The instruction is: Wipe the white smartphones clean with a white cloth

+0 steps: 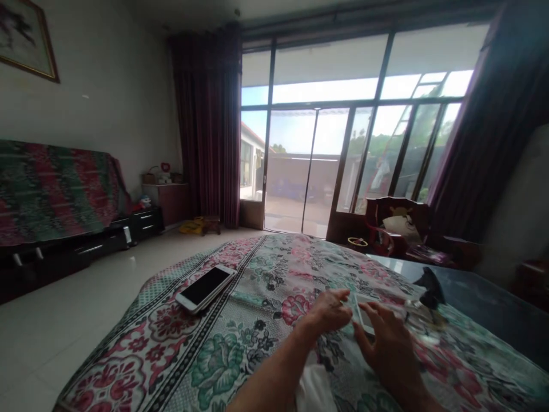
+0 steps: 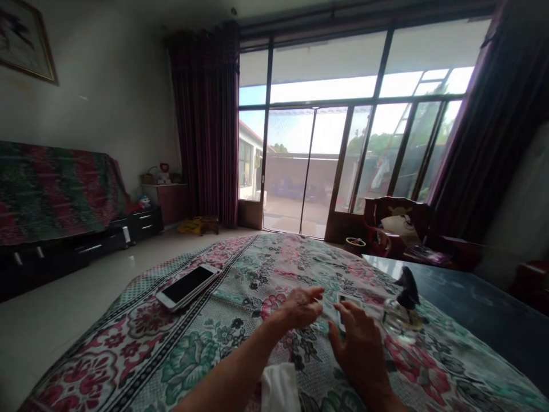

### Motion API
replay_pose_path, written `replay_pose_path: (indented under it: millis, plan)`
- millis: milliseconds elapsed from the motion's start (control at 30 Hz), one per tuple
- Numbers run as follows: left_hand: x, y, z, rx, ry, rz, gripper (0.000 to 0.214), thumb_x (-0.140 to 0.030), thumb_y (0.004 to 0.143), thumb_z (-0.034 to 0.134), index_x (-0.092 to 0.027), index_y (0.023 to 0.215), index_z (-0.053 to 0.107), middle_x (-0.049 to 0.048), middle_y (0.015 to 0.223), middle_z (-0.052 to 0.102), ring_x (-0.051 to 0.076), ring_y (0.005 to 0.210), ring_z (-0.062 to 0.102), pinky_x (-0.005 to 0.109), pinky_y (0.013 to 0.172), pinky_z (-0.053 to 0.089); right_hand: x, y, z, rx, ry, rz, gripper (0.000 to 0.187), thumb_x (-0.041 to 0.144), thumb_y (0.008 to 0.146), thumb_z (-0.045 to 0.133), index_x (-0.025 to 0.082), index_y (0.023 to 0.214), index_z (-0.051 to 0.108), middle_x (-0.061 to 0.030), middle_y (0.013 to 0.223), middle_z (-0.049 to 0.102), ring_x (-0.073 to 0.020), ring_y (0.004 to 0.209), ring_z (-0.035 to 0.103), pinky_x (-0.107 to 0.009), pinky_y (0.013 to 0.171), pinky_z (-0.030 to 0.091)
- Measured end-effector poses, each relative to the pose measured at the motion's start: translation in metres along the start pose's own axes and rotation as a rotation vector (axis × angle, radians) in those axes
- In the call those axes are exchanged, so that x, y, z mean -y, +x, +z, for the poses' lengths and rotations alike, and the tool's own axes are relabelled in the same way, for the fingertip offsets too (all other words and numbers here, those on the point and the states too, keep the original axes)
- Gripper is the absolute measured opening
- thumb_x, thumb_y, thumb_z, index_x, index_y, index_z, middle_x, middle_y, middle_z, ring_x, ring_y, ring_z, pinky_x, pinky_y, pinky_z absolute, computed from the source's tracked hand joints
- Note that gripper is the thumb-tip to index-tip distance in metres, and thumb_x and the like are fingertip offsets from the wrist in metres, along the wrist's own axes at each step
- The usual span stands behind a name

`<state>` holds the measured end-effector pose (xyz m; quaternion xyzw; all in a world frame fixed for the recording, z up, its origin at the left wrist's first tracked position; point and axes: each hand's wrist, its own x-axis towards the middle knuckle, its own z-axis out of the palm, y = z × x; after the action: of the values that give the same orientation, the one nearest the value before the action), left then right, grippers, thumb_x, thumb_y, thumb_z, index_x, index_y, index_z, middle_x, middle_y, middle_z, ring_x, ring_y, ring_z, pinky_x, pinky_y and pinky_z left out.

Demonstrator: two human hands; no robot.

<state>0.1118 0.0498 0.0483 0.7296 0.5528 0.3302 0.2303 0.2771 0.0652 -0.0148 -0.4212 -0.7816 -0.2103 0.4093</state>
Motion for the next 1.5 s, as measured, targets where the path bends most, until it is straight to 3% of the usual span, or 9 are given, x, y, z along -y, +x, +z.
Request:
replay_pose_path:
  millis: [200, 367, 500, 633, 800, 1000, 1200, 1333, 1500]
  plan:
    - [0.028, -0.048, -0.064, -0.225, 0.172, -0.037, 0.047, -0.014, 0.075, 0.05, -0.02, 0.12, 0.064, 0.0051, 0.11, 0.072, 0.018, 0.097, 0.067, 0.026, 0.088, 0.051, 0.0, 0.001, -0.002, -0.031, -0.04, -0.189, 0.024, 0.03, 0.087, 0.048, 0.019, 0.104, 0.061, -0.0099, 0.106, 0.062, -0.0253, 0.096, 0.056, -0.039, 0.084, 0.041]
    - [0.081, -0.12, -0.139, -0.481, 0.383, -0.116, 0.05, -0.017, 0.075, 0.054, -0.019, 0.126, 0.058, 0.0076, 0.13, 0.061, 0.023, 0.125, 0.049, 0.036, 0.111, 0.033, 0.005, 0.003, -0.006, 0.011, -0.131, -0.247, 0.02, 0.021, 0.087, 0.048, 0.019, 0.101, 0.063, -0.0085, 0.103, 0.064, -0.0238, 0.093, 0.058, -0.037, 0.082, 0.04]
    - [0.127, -0.176, -0.176, -0.67, 0.505, -0.266, 0.058, -0.025, 0.07, 0.064, -0.018, 0.127, 0.055, 0.0127, 0.136, 0.052, 0.033, 0.132, 0.038, 0.048, 0.113, 0.026, 0.014, 0.006, -0.013, 0.065, -0.198, -0.282, 0.024, 0.01, 0.084, 0.048, 0.018, 0.099, 0.064, -0.0082, 0.102, 0.066, -0.0226, 0.094, 0.058, -0.036, 0.083, 0.04]
    - [0.16, -0.208, -0.179, -0.767, 0.548, -0.38, 0.069, -0.039, 0.067, 0.069, -0.016, 0.128, 0.051, 0.0149, 0.134, 0.051, 0.034, 0.128, 0.042, 0.046, 0.107, 0.033, 0.021, 0.007, -0.018, 0.106, -0.266, -0.303, 0.031, 0.004, 0.078, 0.05, 0.018, 0.1, 0.066, -0.009, 0.105, 0.066, -0.0235, 0.099, 0.056, -0.036, 0.084, 0.041]
    - [0.182, -0.214, -0.167, -0.852, 0.538, -0.418, 0.072, -0.046, 0.072, 0.065, -0.014, 0.132, 0.046, 0.0174, 0.136, 0.048, 0.034, 0.128, 0.045, 0.044, 0.102, 0.04, 0.025, 0.004, -0.017, 0.136, -0.383, -0.294, 0.036, 0.002, 0.076, 0.051, 0.02, 0.103, 0.068, -0.0104, 0.111, 0.065, -0.0254, 0.104, 0.054, -0.037, 0.082, 0.042]
    - [0.194, -0.214, -0.165, -0.899, 0.497, -0.359, 0.074, -0.048, 0.071, 0.065, -0.012, 0.132, 0.045, 0.0183, 0.133, 0.051, 0.034, 0.129, 0.045, 0.045, 0.104, 0.041, 0.031, 0.001, -0.019, 0.185, -0.452, -0.253, 0.036, 0.002, 0.079, 0.05, 0.019, 0.105, 0.068, -0.0102, 0.114, 0.066, -0.0253, 0.105, 0.055, -0.038, 0.083, 0.043]
    - [0.193, -0.214, -0.163, -0.915, 0.45, -0.33, 0.07, -0.043, 0.072, 0.065, -0.011, 0.13, 0.046, 0.0179, 0.13, 0.055, 0.033, 0.124, 0.05, 0.045, 0.104, 0.042, 0.038, 0.012, -0.022, 0.248, -0.364, -0.307, 0.043, -0.003, 0.077, 0.046, 0.021, 0.105, 0.068, -0.0093, 0.113, 0.067, -0.0247, 0.102, 0.058, -0.038, 0.085, 0.043]
    - [0.192, -0.213, -0.161, -0.912, 0.432, -0.334, 0.069, -0.041, 0.072, 0.065, -0.01, 0.131, 0.046, 0.0182, 0.131, 0.055, 0.032, 0.126, 0.049, 0.045, 0.105, 0.041, 0.075, 0.042, -0.014, 0.29, -0.126, -0.233, 0.043, -0.002, 0.078, 0.042, 0.018, 0.107, 0.067, -0.0114, 0.114, 0.064, -0.0244, 0.103, 0.057, -0.038, 0.088, 0.042]
    - [0.189, -0.214, -0.162, -0.888, 0.419, -0.36, 0.069, -0.04, 0.074, 0.064, -0.011, 0.133, 0.044, 0.0175, 0.132, 0.054, 0.031, 0.126, 0.048, 0.045, 0.106, 0.04, 0.164, 0.08, 0.026, 0.381, 0.496, 0.044, 0.041, 0.002, 0.073, 0.043, 0.017, 0.103, 0.067, -0.0101, 0.104, 0.065, -0.0225, 0.095, 0.059, -0.034, 0.088, 0.043]
